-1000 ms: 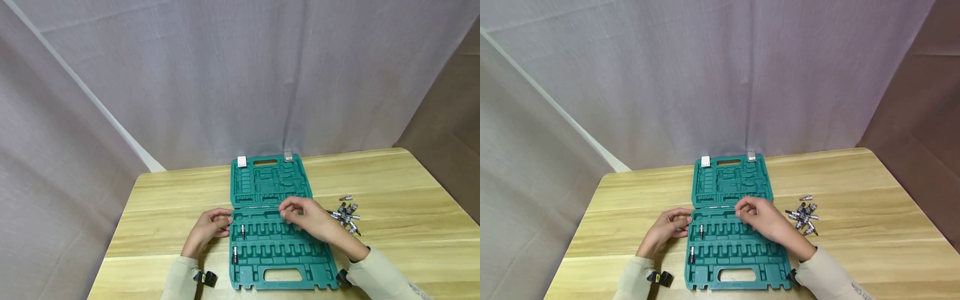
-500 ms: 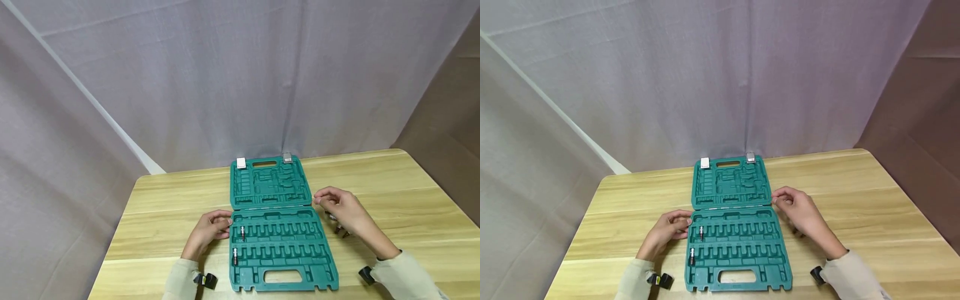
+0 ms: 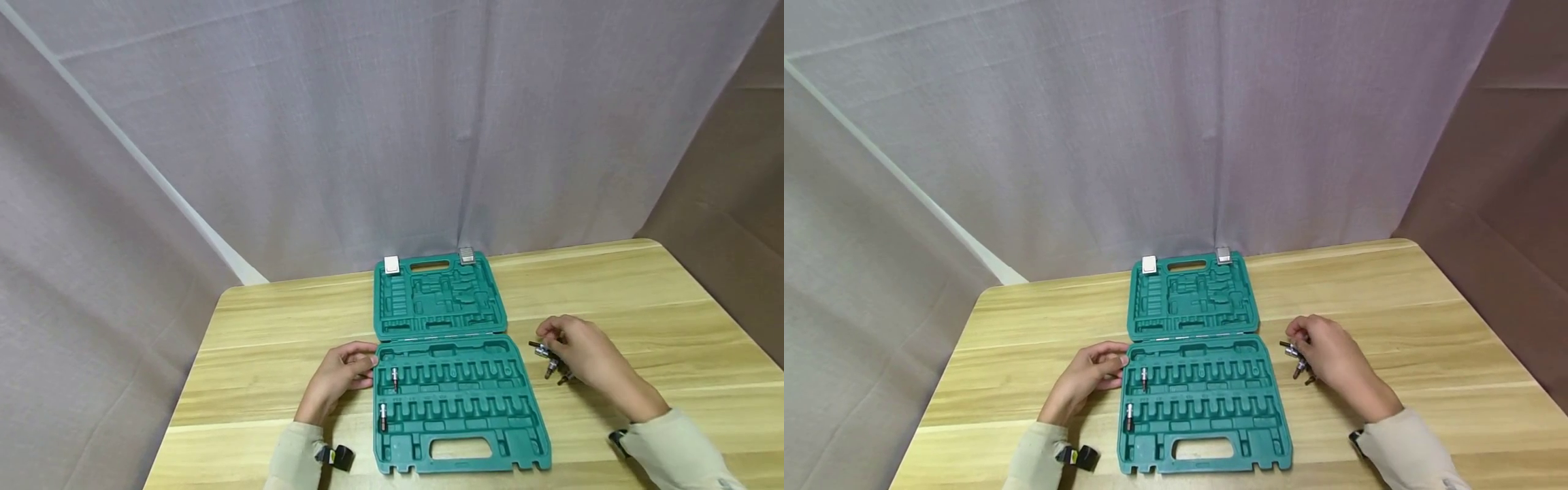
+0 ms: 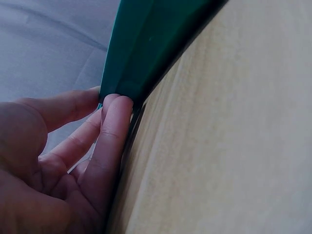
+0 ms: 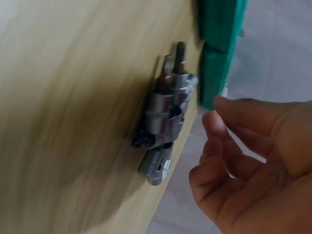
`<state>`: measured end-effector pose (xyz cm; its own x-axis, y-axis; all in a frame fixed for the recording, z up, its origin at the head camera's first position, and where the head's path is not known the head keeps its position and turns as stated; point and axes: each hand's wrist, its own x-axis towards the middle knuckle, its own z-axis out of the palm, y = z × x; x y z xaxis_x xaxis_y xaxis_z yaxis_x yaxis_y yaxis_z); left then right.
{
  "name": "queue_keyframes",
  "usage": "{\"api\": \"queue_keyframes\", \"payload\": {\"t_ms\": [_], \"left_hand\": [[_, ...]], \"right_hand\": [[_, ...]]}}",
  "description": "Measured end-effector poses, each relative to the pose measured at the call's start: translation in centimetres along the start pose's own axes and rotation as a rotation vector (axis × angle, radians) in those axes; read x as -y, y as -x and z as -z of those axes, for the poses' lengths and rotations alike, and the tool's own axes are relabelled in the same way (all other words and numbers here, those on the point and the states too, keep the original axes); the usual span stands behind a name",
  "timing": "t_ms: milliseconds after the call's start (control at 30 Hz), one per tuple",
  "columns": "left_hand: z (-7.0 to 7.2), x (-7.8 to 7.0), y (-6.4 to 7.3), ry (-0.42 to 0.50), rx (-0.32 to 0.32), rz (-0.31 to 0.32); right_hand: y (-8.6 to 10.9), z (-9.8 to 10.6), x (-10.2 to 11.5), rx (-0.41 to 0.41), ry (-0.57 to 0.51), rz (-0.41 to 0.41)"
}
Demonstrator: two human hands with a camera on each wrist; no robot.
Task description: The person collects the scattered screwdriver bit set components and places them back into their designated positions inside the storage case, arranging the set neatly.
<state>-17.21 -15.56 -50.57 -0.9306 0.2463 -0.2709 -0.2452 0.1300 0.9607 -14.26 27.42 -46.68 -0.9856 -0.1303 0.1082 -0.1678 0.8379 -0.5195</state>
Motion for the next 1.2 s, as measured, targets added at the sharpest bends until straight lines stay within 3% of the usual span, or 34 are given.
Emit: {"api": "queue_keyframes", "payload": {"t_ms": [300, 733, 1200], "left_hand": [[-0.1, -0.1, 0.0, -0.003, 0.0, -0.011], [0.0, 0.1, -0.1, -0.001, -0.005, -0.006], [0.0, 0.0, 0.0, 0.0, -0.01, 0.002]], "right_hand": [[-0.2, -1.2, -0.4, -0.031, 0.18, 0.161], [-0.1, -1.6, -0.1, -0.023, 0.292, 0.178], [-0.2, -2.2, -0.4, -0.195, 0.307, 0.276]]}}
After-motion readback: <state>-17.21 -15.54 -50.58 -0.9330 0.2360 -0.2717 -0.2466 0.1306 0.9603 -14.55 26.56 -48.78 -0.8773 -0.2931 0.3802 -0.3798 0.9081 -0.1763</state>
